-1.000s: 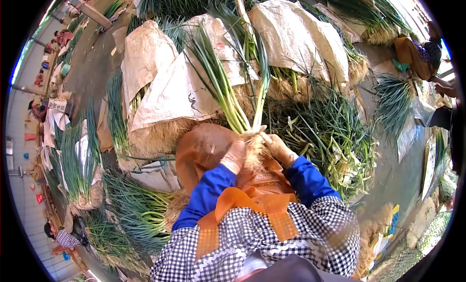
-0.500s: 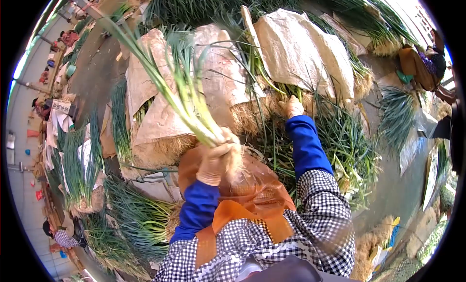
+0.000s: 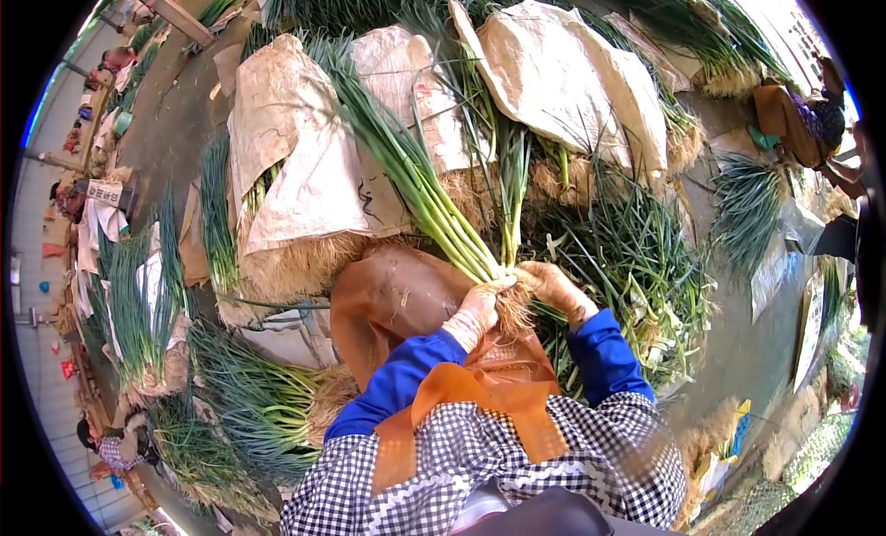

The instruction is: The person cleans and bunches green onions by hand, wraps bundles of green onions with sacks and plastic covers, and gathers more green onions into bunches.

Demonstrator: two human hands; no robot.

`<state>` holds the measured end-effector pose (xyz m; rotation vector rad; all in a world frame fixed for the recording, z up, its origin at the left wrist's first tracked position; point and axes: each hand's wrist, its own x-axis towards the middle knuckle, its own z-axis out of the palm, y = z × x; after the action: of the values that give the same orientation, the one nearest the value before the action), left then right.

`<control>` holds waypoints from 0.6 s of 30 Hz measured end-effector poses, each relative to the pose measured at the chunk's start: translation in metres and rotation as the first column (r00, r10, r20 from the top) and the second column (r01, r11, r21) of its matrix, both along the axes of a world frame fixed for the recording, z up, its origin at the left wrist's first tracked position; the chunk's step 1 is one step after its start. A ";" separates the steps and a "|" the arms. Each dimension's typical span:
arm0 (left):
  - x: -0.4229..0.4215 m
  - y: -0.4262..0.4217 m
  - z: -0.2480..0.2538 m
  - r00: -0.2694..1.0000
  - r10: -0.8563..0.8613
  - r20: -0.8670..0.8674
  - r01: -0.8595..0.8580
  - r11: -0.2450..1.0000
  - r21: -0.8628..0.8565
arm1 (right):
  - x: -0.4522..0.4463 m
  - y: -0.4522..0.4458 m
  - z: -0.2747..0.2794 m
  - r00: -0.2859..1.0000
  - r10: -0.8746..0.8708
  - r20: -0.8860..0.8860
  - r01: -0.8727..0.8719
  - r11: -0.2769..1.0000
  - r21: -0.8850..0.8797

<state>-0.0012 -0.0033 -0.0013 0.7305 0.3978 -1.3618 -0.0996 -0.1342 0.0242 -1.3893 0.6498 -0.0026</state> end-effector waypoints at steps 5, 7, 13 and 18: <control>-0.012 -0.002 0.015 0.990 0.029 0.141 -0.046 0.991 0.123 | 0.045 -0.041 -0.029 0.961 -0.173 -0.217 0.103 0.949 -0.297; -0.014 -0.004 0.011 0.967 0.102 0.235 -0.123 0.989 0.077 | 0.065 -0.017 -0.027 0.983 -0.181 0.022 0.182 0.982 -0.056; -0.005 0.002 0.011 0.976 0.186 -0.116 -0.202 0.969 -0.141 | 0.040 0.050 -0.003 0.756 -0.641 0.130 0.348 0.563 0.750; 0.001 0.009 0.008 0.990 0.138 -0.018 -0.139 0.975 -0.172 | -0.022 0.009 -0.011 0.952 -0.044 -0.304 -0.046 0.958 -0.283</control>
<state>-0.0006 0.0052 0.0063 0.5452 0.3249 -1.2494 -0.1215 -0.1256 0.0128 -1.6899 0.9367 0.1277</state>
